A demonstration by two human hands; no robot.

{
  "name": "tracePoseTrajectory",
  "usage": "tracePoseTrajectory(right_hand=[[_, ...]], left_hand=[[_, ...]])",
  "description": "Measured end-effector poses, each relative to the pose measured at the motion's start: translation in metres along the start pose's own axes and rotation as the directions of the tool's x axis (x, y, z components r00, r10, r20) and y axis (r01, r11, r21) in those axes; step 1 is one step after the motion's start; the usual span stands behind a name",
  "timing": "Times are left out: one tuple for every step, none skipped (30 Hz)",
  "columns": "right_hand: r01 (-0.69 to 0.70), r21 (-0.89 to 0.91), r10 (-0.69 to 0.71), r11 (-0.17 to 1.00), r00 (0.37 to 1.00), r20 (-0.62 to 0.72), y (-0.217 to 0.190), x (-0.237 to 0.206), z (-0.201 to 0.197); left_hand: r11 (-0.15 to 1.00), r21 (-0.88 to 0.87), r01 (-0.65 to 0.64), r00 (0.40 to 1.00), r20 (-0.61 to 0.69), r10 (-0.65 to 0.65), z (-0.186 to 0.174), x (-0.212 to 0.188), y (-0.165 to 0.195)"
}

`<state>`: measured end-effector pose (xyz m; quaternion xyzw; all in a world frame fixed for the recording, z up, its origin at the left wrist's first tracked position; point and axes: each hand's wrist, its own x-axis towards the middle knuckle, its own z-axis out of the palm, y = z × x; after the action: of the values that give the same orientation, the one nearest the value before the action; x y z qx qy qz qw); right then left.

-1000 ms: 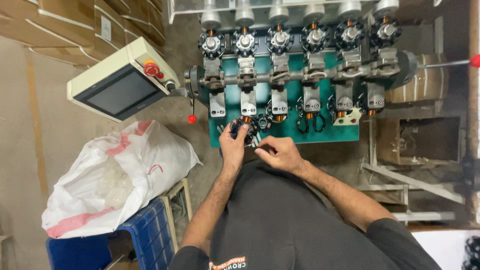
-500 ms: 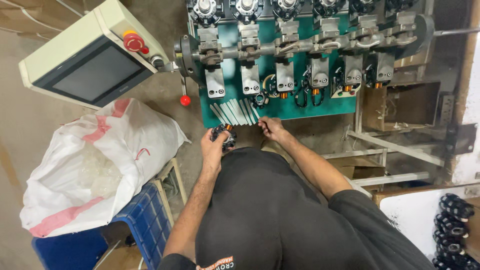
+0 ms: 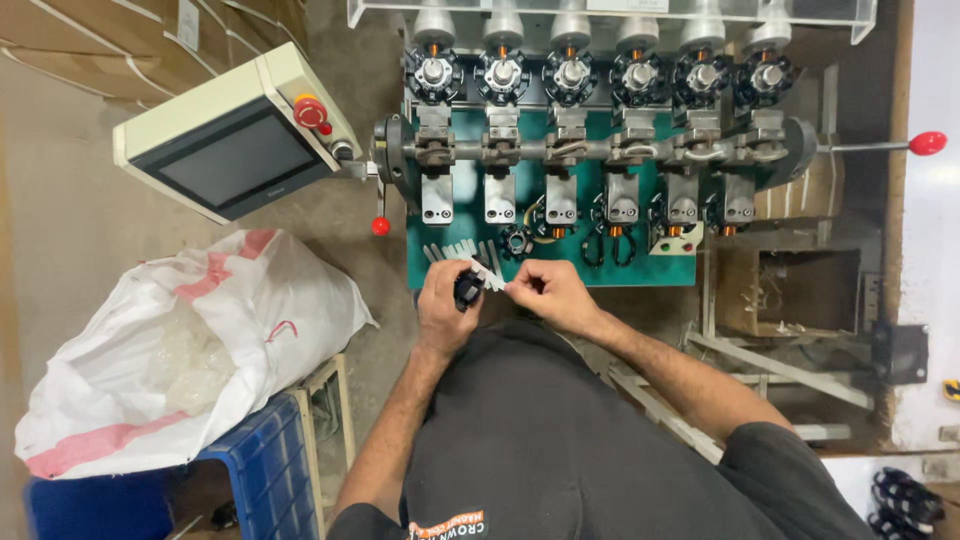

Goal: The person works at an industrial multi-spindle braiding machine, handling black braided tubular components, cutting and adjusting material with scissors and pliers, and operating the machine's lever. They also wrap the finished braided coils in plastic and pack them into a cardboard box lined with plastic.

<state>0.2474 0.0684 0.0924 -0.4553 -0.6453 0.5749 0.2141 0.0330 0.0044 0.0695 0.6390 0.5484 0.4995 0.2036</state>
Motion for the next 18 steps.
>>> tracePoseTrajectory(right_hand=[[-0.049, 0.079, 0.046, 0.996, 0.998, 0.037, -0.002, -0.004, -0.008], [-0.102, 0.156, 0.091, 0.982, 0.993, 0.076, -0.002, -0.008, -0.016], [-0.159, 0.230, 0.135, 0.960, 0.984, 0.117, -0.003, -0.010, -0.021], [0.084, 0.119, -0.089, 0.989, 0.995, 0.041, -0.004, -0.010, -0.024], [0.314, -0.008, -0.314, 0.949, 0.949, -0.008, -0.005, -0.009, -0.025], [0.517, -0.143, -0.525, 0.844, 0.851, -0.026, -0.006, -0.008, -0.025], [0.449, -0.113, -0.461, 0.886, 0.879, -0.118, -0.008, -0.006, -0.024], [0.378, -0.074, -0.385, 0.923, 0.899, -0.209, -0.010, -0.003, -0.022], [0.304, -0.029, -0.298, 0.952, 0.907, -0.297, -0.014, -0.003, -0.020], [0.373, 0.015, -0.354, 0.928, 0.892, -0.280, -0.019, -0.003, -0.022], [0.446, 0.060, -0.418, 0.893, 0.871, -0.259, -0.024, -0.002, -0.027], [0.509, 0.114, -0.475, 0.853, 0.848, -0.234, -0.031, -0.004, -0.032], [0.501, 0.109, -0.481, 0.858, 0.860, -0.170, -0.038, -0.008, -0.038], [0.488, 0.103, -0.477, 0.867, 0.871, -0.114, -0.044, -0.013, -0.047], [0.475, 0.092, -0.470, 0.875, 0.880, -0.065, -0.050, -0.017, -0.054], [0.464, 0.058, -0.464, 0.884, 0.886, -0.017, -0.054, -0.019, -0.060], [0.458, 0.017, -0.459, 0.889, 0.888, 0.031, -0.056, -0.020, -0.065], [0.454, -0.024, -0.451, 0.891, 0.889, 0.086, -0.054, -0.022, -0.066]], left_hand=[[0.994, -0.068, 0.087, 0.996, -0.002, -0.087, 0.004, -0.001, 0.001], [0.976, -0.136, 0.173, 0.985, 0.004, -0.174, 0.007, -0.003, 0.001], [0.823, -0.469, 0.320, 0.946, 0.105, -0.308, 0.012, -0.003, 0.001], [0.539, -0.719, 0.437, 0.887, 0.249, -0.388, 0.019, -0.002, 0.001], [0.168, -0.845, 0.508, 0.818, 0.412, -0.401, 0.025, -0.001, 0.003], [-0.055, -0.855, 0.516, 0.788, 0.498, -0.361, 0.032, -0.001, 0.007], [-0.274, -0.817, 0.507, 0.762, 0.574, -0.301, 0.040, 0.001, 0.012], [-0.481, -0.730, 0.486, 0.737, 0.638, -0.224, 0.044, 0.003, 0.018], [-0.406, -0.777, 0.481, 0.729, 0.611, -0.307, 0.045, 0.004, 0.024], [-0.320, -0.819, 0.475, 0.728, 0.571, -0.380, 0.044, 0.010, 0.029], [-0.225, -0.857, 0.463, 0.732, 0.513, -0.449, 0.042, 0.018, 0.033], [0.226, -0.867, 0.443, 0.858, 0.338, -0.387, 0.036, 0.025, 0.036], [0.625, -0.712, 0.322, 0.946, 0.208, -0.250, 0.028, 0.032, 0.039], [0.895, -0.430, 0.121, 0.986, 0.154, -0.060, 0.021, 0.034, 0.043], [0.863, -0.476, 0.171, 0.973, 0.220, -0.071, 0.015, 0.036, 0.047], [0.826, -0.521, 0.217, 0.956, 0.285, -0.071, 0.011, 0.039, 0.048], [0.785, -0.563, 0.258, 0.937, 0.345, -0.060, 0.010, 0.041, 0.045], [0.663, -0.621, 0.418, 0.870, 0.484, -0.095, 0.008, 0.044, 0.039]])
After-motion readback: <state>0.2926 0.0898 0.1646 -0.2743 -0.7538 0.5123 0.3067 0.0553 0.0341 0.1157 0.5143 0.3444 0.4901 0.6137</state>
